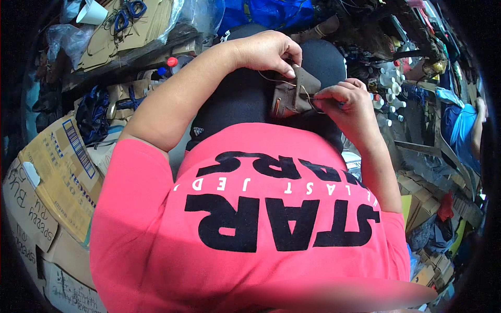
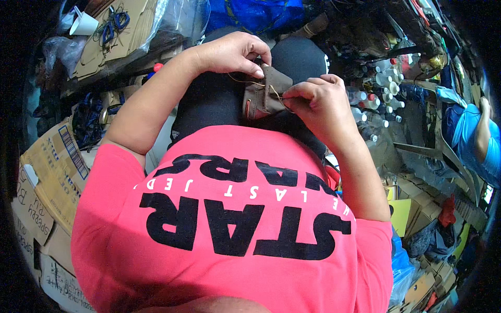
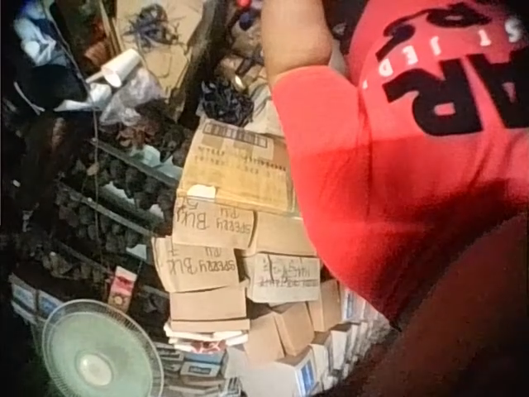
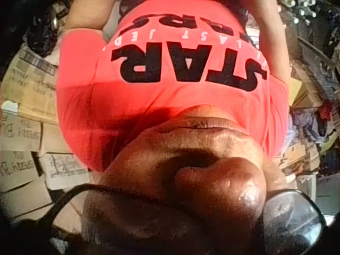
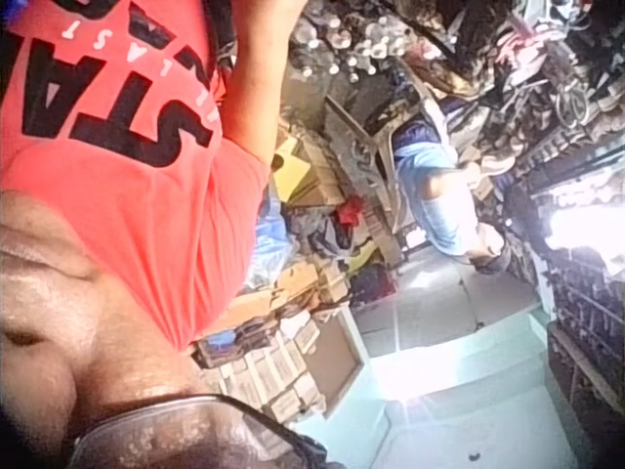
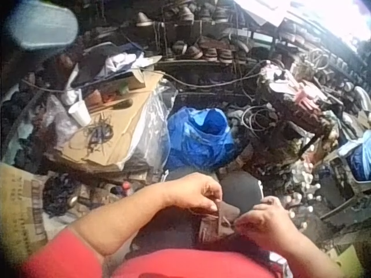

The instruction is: Manually stitching or threading a leather shoe component using a needle and thread.

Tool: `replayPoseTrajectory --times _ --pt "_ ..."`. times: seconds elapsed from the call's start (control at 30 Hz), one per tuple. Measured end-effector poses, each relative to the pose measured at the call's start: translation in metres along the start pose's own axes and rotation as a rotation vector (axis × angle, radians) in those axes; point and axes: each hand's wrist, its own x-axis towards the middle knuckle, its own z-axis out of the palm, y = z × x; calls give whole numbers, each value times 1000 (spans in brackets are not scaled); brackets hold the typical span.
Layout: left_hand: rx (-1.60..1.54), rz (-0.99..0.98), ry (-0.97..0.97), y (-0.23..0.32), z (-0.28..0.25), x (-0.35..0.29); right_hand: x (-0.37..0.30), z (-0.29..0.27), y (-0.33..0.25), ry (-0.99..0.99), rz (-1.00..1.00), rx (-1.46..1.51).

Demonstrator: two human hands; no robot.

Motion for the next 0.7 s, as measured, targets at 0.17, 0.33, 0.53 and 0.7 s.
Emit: replayPoseTrajectory --times 0.17,0.33,0.53,0.7 --pt "60 41 102 -1 6 -3 5 7 6 73 51 -162" --pt "110 98 171 -3 10 -4 6 6 11 69 74 -81" --pt "135 84 217 0 12 -7 0 -6 42 35 249 37" --pt "31 -18 -7 8 -6 -2 -9 -13 53 153 347 493"
